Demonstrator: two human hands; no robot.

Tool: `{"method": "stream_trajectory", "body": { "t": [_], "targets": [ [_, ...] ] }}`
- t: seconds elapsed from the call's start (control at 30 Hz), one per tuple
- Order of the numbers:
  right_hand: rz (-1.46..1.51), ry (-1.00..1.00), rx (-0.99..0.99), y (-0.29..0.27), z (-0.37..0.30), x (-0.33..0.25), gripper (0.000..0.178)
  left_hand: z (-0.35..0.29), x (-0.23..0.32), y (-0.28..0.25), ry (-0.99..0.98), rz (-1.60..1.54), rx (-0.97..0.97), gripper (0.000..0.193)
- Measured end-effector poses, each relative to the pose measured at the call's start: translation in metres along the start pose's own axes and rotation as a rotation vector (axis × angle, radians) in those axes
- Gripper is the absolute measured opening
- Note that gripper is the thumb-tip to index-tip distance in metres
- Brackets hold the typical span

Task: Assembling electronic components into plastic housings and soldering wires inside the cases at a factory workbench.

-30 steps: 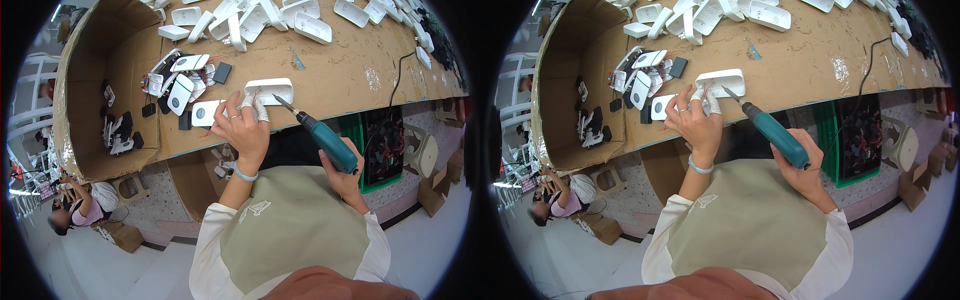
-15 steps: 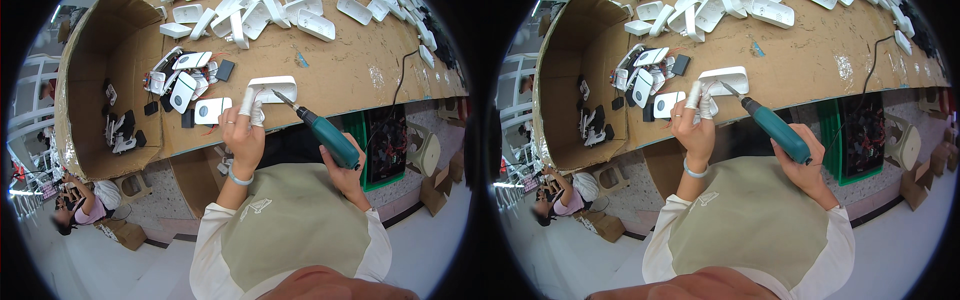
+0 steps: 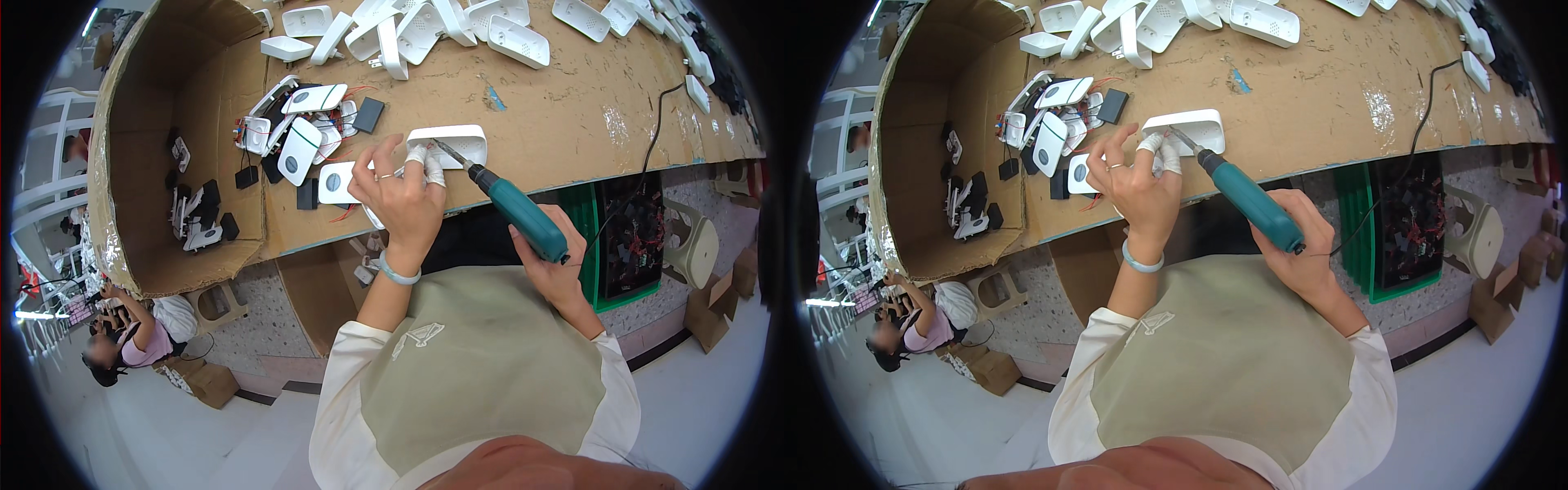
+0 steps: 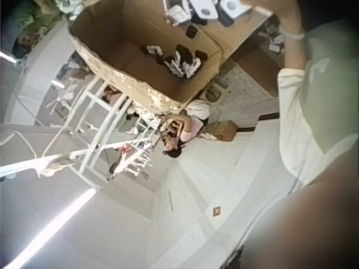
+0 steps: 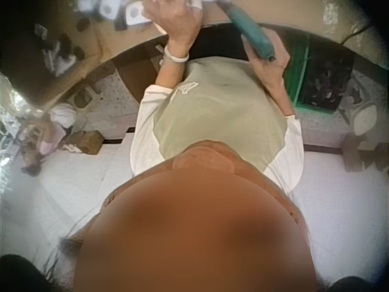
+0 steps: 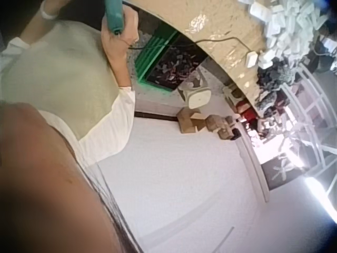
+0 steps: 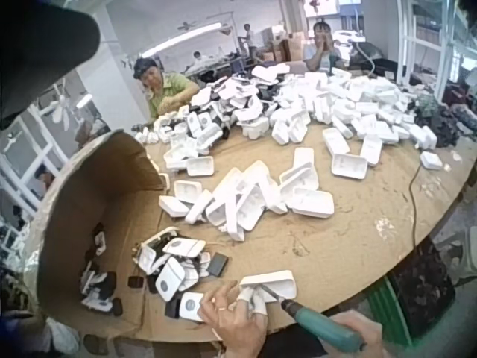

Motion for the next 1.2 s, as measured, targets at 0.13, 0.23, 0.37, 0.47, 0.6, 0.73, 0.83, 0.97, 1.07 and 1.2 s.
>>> {"method": "stream_trajectory", "body": {
  "t": [0.13, 0.23, 0.37, 0.47, 0.6, 0.73, 0.83, 0.97, 1.07, 1.2],
  "targets": [
    [0.0, -0.034, -0.009, 0.0016, 0.0022, -0.0004, 0.028, 0.0009, -0.0018, 0.0066, 0.003, 0.026, -0.068, 0.014],
    [-0.003, -0.045, -0.017, 0.0023, 0.0037, -0.0018, 0.028, 0.004, -0.0005, 0.007, 0.001, 0.038, -0.079, 0.013],
    [0.005, -0.059, -0.015, 0.0043, 0.0059, -0.0017, 0.029, 0.005, 0.0009, 0.0075, -0.003, 0.045, -0.088, 0.014],
    [0.007, -0.054, -0.018, 0.0062, 0.0055, 0.0012, 0.029, 0.0054, 0.0008, 0.0075, 0.0, 0.045, -0.095, 0.014],
    [0.009, -0.033, -0.026, 0.0063, 0.0059, 0.0019, 0.029, 0.0066, 0.0006, 0.0082, -0.006, 0.048, -0.114, 0.014],
    [-0.004, -0.032, -0.033, 0.0057, 0.0061, 0.0012, 0.029, 0.0068, 0.0008, 0.0076, -0.009, 0.04, -0.122, 0.014],
    [-0.003, -0.014, -0.053, 0.0053, 0.0057, 0.0027, 0.029, 0.0074, 0.0009, 0.0076, -0.011, 0.041, -0.131, 0.014],
    [-0.009, -0.011, -0.066, 0.0051, 0.0071, 0.0008, 0.03, 0.0075, 0.0007, 0.0086, -0.007, 0.041, -0.129, 0.014],
    [-0.02, -0.052, -0.045, 0.0053, 0.0103, -0.0058, 0.03, 0.0074, -0.0004, 0.008, -0.004, 0.041, -0.121, 0.015],
    [-0.045, -0.017, -0.09, 0.0031, 0.0086, -0.0024, 0.029, 0.0078, -0.0003, 0.0082, -0.006, 0.036, -0.124, 0.015]
  ]
}}
Point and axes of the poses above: each hand's wrist, its own z-axis towards the middle knuckle, its own y-axis out of the palm, x = y × z, the point moved 6 cm from there along z, towards the middle knuckle, and after that the axes turned 3 degrees about y, right-handed, at the moved point
